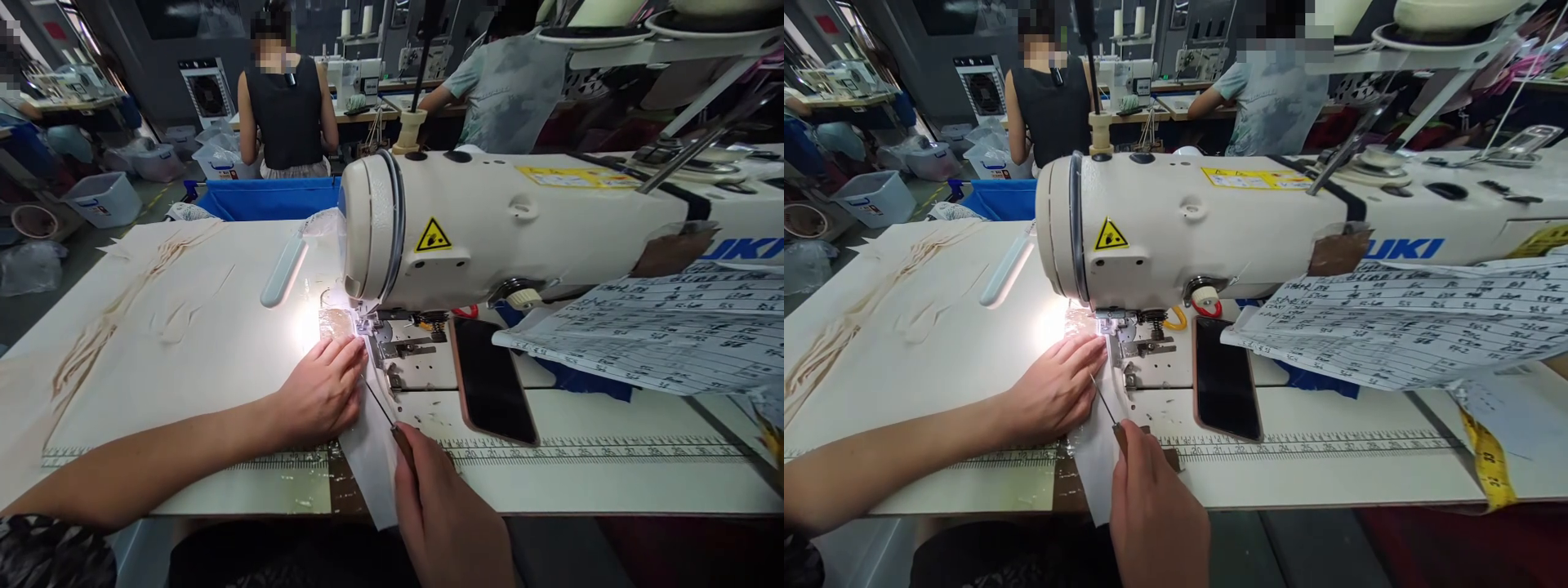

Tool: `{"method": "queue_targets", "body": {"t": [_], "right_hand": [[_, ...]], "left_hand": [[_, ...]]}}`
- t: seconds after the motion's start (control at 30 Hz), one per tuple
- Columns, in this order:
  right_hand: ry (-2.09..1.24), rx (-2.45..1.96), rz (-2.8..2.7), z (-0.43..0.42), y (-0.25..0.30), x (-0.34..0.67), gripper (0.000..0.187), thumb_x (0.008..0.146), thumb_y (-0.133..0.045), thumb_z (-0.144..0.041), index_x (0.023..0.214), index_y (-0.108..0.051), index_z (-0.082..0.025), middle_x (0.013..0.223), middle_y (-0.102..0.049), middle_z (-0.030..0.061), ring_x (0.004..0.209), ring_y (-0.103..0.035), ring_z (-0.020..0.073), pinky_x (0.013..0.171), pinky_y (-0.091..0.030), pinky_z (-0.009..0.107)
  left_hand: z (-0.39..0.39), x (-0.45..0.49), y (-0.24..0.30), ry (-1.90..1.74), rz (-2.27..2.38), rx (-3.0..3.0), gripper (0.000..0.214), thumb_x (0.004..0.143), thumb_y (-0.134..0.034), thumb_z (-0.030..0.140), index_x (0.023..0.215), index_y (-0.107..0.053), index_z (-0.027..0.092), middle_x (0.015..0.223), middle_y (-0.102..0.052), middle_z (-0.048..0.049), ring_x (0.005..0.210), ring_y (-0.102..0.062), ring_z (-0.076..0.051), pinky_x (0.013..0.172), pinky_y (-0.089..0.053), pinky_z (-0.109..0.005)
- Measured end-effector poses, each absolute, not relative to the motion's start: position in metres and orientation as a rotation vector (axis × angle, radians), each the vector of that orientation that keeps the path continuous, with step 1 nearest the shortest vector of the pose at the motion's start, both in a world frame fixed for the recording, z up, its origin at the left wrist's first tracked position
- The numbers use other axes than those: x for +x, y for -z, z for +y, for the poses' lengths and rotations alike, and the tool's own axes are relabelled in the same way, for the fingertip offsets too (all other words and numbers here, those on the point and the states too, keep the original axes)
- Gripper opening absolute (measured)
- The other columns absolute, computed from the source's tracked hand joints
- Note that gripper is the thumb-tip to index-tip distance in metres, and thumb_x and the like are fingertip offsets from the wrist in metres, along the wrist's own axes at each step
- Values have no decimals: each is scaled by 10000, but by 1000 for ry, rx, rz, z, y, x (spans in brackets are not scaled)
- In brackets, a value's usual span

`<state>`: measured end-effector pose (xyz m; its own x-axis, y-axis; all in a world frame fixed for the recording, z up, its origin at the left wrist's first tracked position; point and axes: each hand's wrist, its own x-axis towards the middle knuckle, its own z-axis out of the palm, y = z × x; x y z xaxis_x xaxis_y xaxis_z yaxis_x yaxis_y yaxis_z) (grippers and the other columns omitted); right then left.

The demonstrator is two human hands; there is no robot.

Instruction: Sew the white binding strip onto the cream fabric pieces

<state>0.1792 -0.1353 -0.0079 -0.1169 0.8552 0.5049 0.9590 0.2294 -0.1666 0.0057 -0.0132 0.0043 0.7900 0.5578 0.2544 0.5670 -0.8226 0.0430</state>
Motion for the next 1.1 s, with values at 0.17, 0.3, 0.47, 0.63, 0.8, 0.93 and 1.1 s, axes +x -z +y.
{"method": "queue_targets", "body": {"t": [0.17,0.3,0.47,0.63,0.8,0.93,1.1], "right_hand": [[333,-1658,-2016,-130,4,178,289,1021,-317,-213,1128,-577,-149,923,-749,52,735,-728,132,545,-531,190],[377,-1631,-2003,-125,2,176,318,1030,-277,-217,1096,-580,-146,881,-745,41,687,-725,126,503,-518,202],[374,-1635,-2008,-124,4,173,298,1029,-295,-211,1106,-576,-149,885,-742,34,711,-728,129,542,-524,211],[390,-1636,-2005,-117,1,169,307,1019,-286,-194,1082,-584,-157,863,-743,23,657,-715,125,505,-500,214],[431,-1607,-1997,-103,-6,165,355,1013,-250,-174,1028,-604,-150,830,-751,26,623,-710,114,502,-485,200],[431,-1608,-1966,-96,-7,161,396,1014,-231,-184,970,-624,-154,767,-746,17,564,-695,107,454,-445,201],[389,-1625,-1927,-94,-6,156,419,1024,-229,-217,951,-637,-156,731,-748,7,516,-684,109,428,-424,212]], "left_hand": [[-17,5,-6,351,-917,-2941,461,967,-363,255,1331,-513,14,1433,-475,-235,1361,-411,-363,1103,-395,-569],[-19,4,-7,332,-908,-2939,485,962,-376,251,1341,-503,-24,1444,-465,-245,1363,-415,-375,1126,-366,-571],[-22,4,-8,314,-876,-2964,500,953,-397,262,1329,-514,-47,1436,-467,-259,1356,-418,-388,1139,-351,-565],[-18,3,-8,345,-877,-2957,490,944,-388,255,1322,-521,-27,1415,-494,-240,1324,-447,-373,1129,-360,-565],[-10,3,-10,434,-894,-2934,397,922,-420,238,1201,-593,14,1333,-536,-229,1273,-462,-367,1077,-388,-572],[-4,4,-11,447,-981,-2858,344,908,-448,255,1138,-622,68,1118,-593,-192,1075,-526,-327,906,-476,-513],[6,1,-10,428,-949,-2824,373,911,-444,229,1202,-602,57,1105,-592,-178,1050,-518,-310,910,-475,-486]]}}
